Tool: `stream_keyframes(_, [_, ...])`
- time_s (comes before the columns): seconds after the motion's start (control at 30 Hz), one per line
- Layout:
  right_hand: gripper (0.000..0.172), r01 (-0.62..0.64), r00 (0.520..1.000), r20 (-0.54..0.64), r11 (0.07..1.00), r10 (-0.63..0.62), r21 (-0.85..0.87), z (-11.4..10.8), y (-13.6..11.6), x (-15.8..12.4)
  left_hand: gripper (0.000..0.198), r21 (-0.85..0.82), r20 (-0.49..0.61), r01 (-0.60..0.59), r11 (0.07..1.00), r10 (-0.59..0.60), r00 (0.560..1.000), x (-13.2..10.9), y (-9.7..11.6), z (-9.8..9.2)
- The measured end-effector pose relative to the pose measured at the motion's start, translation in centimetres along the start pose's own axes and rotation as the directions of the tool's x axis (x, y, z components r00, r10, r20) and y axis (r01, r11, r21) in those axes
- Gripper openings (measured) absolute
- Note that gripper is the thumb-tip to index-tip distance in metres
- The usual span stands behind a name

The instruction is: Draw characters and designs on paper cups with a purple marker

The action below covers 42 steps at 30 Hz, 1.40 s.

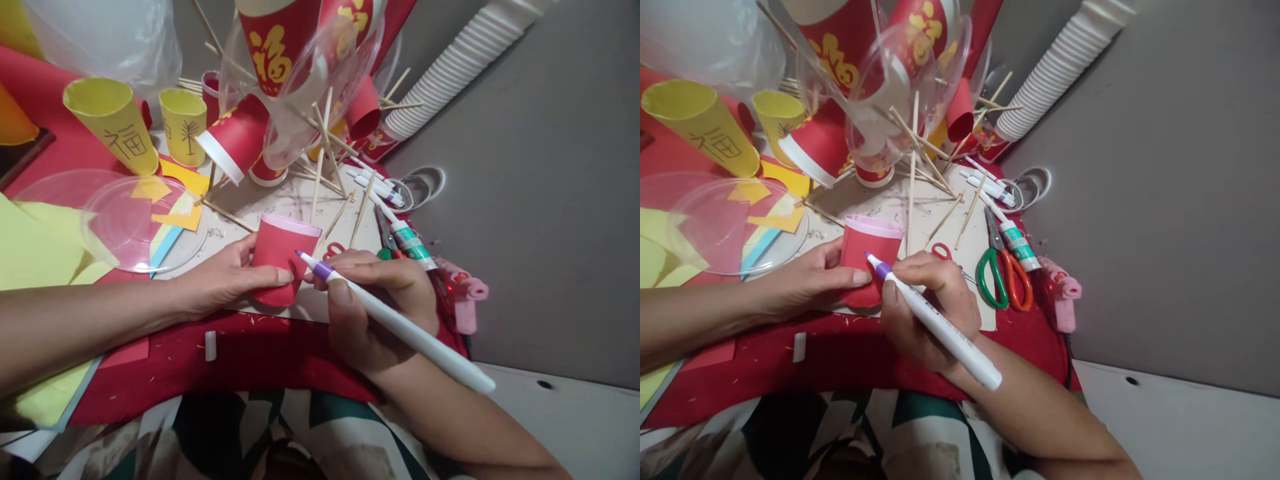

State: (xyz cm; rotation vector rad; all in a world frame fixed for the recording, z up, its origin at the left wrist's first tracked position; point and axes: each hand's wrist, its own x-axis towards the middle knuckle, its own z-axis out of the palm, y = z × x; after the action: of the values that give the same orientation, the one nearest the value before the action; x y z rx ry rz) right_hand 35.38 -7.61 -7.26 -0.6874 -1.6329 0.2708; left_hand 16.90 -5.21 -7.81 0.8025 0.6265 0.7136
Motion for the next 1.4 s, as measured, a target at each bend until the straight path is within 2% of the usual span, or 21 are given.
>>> stream_keyframes(0.2, [0.015,-0.007,1.000,-0.018,0.996,0.005,-0.094,0.1,-0.7,0.2,0.056,0.005,-0.048,0.005,1.000,-0.004,0.999,-0.1,0.1,0.4])
stream_keyframes(0.43, [0.022,0.011,1.000,0.024,0.988,-0.007,-0.155,-0.1,-0.7,-0.2,0.067,0.012,-0.032,0.007,1.000,-0.006,0.999,-0.1,-0.1,0.2])
stream_keyframes(0.63, [0.016,0.031,0.999,0.025,0.984,-0.027,-0.176,-0.1,-0.5,0.1,0.061,0.045,-0.038,-0.002,0.999,0.003,0.999,-0.1,-0.3,-0.1])
stream_keyframes(0.83, [0.017,0.036,0.999,-0.009,0.973,-0.039,-0.226,0.3,-0.6,0.2,0.071,0.058,-0.068,0.015,0.998,-0.011,0.998,0.0,-0.1,0.3])
stream_keyframes(0.93, [0.020,0.066,0.998,0.010,0.970,-0.065,-0.233,0.4,-0.6,0.4,0.077,0.064,-0.064,0.003,0.998,0.001,0.998,-0.1,-0.1,0.3])
stream_keyframes(1.4, [0.018,0.129,0.992,0.054,0.954,-0.118,-0.269,0.4,-0.4,0.8,0.073,0.090,-0.035,-0.016,0.996,0.020,0.999,-0.2,-0.2,0.3])
